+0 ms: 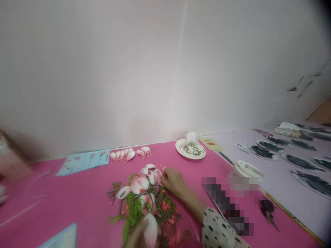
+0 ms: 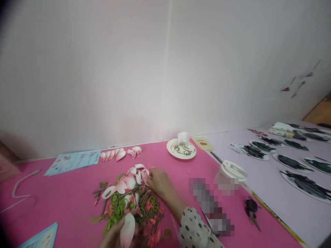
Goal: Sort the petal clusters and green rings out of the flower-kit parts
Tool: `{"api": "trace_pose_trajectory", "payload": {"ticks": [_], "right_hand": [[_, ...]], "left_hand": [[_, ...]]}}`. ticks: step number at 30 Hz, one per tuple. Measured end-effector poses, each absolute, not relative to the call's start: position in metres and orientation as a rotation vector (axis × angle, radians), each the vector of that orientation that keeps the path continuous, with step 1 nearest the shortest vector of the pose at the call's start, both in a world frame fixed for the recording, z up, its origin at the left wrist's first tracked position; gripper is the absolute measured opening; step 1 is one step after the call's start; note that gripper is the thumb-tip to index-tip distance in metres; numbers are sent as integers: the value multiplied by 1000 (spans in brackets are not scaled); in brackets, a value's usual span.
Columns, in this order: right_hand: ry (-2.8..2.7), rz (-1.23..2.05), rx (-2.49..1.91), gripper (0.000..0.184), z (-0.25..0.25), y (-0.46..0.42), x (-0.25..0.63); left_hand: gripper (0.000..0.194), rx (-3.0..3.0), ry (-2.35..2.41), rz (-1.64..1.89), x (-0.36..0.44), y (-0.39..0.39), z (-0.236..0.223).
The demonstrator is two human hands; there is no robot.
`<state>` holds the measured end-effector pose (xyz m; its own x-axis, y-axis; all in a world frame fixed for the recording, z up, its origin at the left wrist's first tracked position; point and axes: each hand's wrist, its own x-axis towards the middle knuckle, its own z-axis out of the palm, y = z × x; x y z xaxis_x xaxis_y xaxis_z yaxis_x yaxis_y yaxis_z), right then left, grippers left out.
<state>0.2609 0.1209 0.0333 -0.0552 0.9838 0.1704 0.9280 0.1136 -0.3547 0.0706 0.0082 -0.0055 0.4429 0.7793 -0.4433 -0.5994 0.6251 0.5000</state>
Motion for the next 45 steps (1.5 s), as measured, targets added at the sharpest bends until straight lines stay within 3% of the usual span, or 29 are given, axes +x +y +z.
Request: {"api": "trace_pose_trajectory", "payload": {"ticks": [5,12,14,18,20,24,29,32,36,41,45], "right_hand": [[-2197,166,-1648,16,27,109,268],[-2152,219,-1459,20,46,102,269],[-2084,463,-1345,21,67,94,267],[-1980,1328,-1105,19,108,74,261],[-2012,1488,-1114,21,119,66,255],[-2313,1250,-1144,10,118,56,239],[-2365,1036,-1135,17,101,61,228],[-2125,844,-1595,18,86,87,241],[-1861,488,-1983,34,62,133,273],[-1885,409,-2077,29,40,155,286],[-1865,433,-2102,25,32,155,282]], "left_hand": [[63,257,532,839,68,4,2],[56,238,527,837,68,4,19],[54,219,552,822,68,5,26],[48,211,574,768,71,6,46],[48,239,539,751,73,5,55],[51,269,460,729,77,1,61],[41,333,530,772,72,-3,42],[45,332,617,837,68,-2,28],[54,297,647,859,67,1,20],[48,253,542,835,65,5,17],[30,246,582,888,64,6,22]]}}
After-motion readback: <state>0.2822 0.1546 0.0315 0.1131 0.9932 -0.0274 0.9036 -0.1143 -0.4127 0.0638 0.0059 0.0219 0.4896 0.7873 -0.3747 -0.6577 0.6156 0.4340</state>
